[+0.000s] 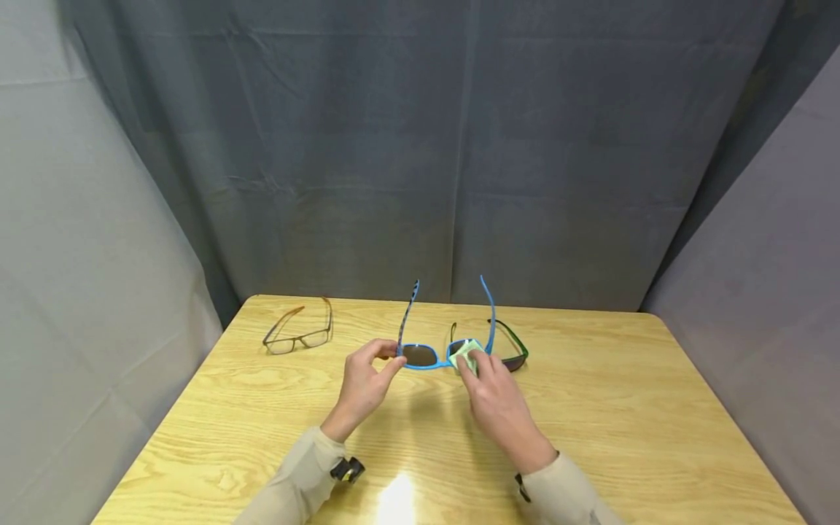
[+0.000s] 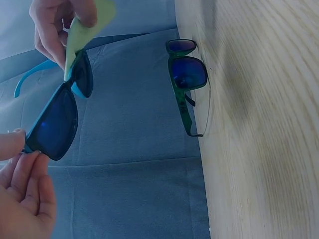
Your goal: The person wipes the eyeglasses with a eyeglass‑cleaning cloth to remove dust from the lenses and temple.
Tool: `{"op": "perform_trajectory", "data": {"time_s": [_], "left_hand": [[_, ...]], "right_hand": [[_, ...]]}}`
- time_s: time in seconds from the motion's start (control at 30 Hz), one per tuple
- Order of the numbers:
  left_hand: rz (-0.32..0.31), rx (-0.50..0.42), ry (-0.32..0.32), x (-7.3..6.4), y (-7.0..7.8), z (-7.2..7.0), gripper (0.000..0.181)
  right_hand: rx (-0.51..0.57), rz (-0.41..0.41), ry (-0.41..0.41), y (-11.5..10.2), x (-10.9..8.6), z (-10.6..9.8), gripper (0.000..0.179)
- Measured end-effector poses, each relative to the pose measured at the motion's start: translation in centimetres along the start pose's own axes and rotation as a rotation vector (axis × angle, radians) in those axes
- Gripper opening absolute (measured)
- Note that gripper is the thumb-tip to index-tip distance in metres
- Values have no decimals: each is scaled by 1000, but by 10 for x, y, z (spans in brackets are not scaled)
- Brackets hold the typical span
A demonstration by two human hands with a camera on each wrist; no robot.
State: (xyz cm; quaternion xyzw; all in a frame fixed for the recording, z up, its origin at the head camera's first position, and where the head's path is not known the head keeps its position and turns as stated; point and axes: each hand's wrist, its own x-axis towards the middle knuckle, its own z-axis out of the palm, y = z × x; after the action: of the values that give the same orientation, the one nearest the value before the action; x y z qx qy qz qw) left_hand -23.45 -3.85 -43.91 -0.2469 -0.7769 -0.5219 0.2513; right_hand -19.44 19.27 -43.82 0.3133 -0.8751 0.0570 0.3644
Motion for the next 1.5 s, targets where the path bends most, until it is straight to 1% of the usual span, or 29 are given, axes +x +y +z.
{"op": "perform_trajectory", "data": {"time_s": [0.13,0.3,0.33,0.5,0.6,0.7,0.87,0.97,1.17,1.37,1.5], "left_hand": [[13,-11,18,1,0,-1,15],[26,-8,26,1,1,-2,15],[27,-6,27,1,1,-2,15],[51,-10,27,0,1,-2,15],[76,-15,22,-1,0,-1,15],[110,-14,17,-1,-1,-1,15],[155,-6,24,-2,1,-1,16],[165,-1,19,-2,2,-1,16],[195,13,13,-4,1,2,17],[221,11,7,-5,2,6,17],[246,20,10,-7,3,8,18]], "right_hand": [[-25,3,30,1,0,-1,49],[3,-14,92,1,0,-3,38],[14,-16,96,1,0,-4,38],[11,-29,75,1,0,-7,47],[-2,-33,60,0,0,-9,43],[-14,-32,62,-1,2,-10,37],[-40,-15,91,-3,3,-9,36],[-62,11,107,-4,3,-8,35],[-110,60,112,-7,3,-5,30],[-142,89,120,-10,6,-4,29],[-139,98,130,-11,6,-3,27]]}}
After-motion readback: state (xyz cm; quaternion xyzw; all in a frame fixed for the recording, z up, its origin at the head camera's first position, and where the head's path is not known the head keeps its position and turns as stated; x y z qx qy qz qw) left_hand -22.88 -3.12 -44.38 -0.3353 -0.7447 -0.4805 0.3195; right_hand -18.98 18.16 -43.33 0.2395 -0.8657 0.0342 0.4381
